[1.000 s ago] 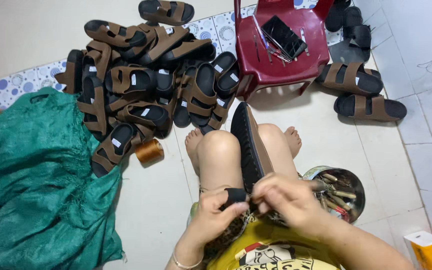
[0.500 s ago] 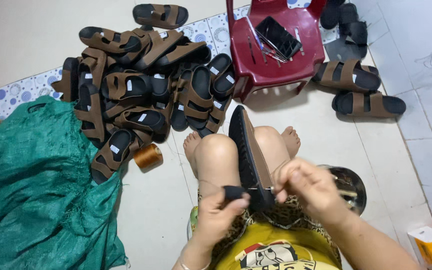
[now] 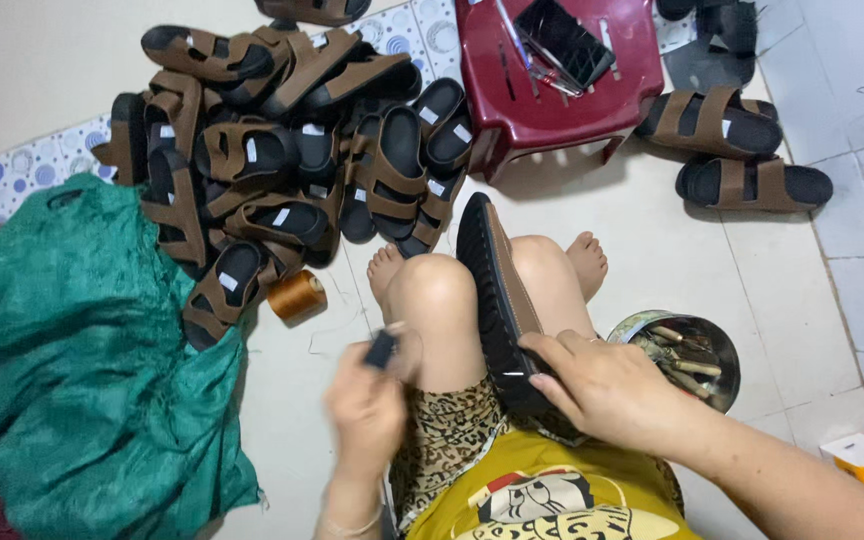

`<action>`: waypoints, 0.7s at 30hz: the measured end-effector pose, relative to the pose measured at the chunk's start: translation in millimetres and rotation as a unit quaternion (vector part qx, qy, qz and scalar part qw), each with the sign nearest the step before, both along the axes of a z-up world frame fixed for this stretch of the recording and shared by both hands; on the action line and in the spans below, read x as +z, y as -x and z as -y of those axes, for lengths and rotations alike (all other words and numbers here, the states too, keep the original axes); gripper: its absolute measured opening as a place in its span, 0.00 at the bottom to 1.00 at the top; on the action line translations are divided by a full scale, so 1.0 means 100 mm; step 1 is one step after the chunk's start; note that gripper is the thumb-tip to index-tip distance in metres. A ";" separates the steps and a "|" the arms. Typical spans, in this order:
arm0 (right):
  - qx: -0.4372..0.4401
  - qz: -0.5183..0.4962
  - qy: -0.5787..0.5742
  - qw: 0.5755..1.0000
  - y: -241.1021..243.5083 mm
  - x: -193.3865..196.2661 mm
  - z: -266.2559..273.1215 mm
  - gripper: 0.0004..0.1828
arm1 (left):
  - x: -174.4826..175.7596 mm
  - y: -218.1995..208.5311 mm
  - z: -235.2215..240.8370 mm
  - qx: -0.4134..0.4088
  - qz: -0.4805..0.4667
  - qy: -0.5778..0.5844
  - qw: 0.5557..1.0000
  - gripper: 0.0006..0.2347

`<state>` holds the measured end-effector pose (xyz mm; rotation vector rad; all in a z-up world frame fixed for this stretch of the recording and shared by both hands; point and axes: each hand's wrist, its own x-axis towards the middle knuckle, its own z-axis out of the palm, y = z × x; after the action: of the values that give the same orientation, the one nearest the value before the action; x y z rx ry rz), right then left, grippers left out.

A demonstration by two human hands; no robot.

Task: The person sits on the floor and sews a brown sandal using a needle and thread. They repeatedly push the needle through the sole and pull the thread to secure the sandal parts together.

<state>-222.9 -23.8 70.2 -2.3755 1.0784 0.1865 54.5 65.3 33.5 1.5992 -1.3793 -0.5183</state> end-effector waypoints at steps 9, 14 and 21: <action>0.005 0.084 0.002 0.996 0.12 -0.02 0.06 0.17 | -0.32 0.83 -0.09 -0.206 0.038 -0.005 0.978 0.26; 0.030 0.182 0.066 0.981 0.22 -0.12 -0.01 0.17 | -0.11 0.86 -0.09 -0.195 0.070 0.030 0.978 0.22; 0.031 0.187 0.013 0.982 0.25 -0.17 0.03 0.19 | -0.22 0.82 -0.01 -0.147 0.079 0.024 0.986 0.21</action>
<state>-248.3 -26.4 53.7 -2.3419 0.8317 -0.2467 -28.0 66.1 12.0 1.4292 -1.7509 -0.5351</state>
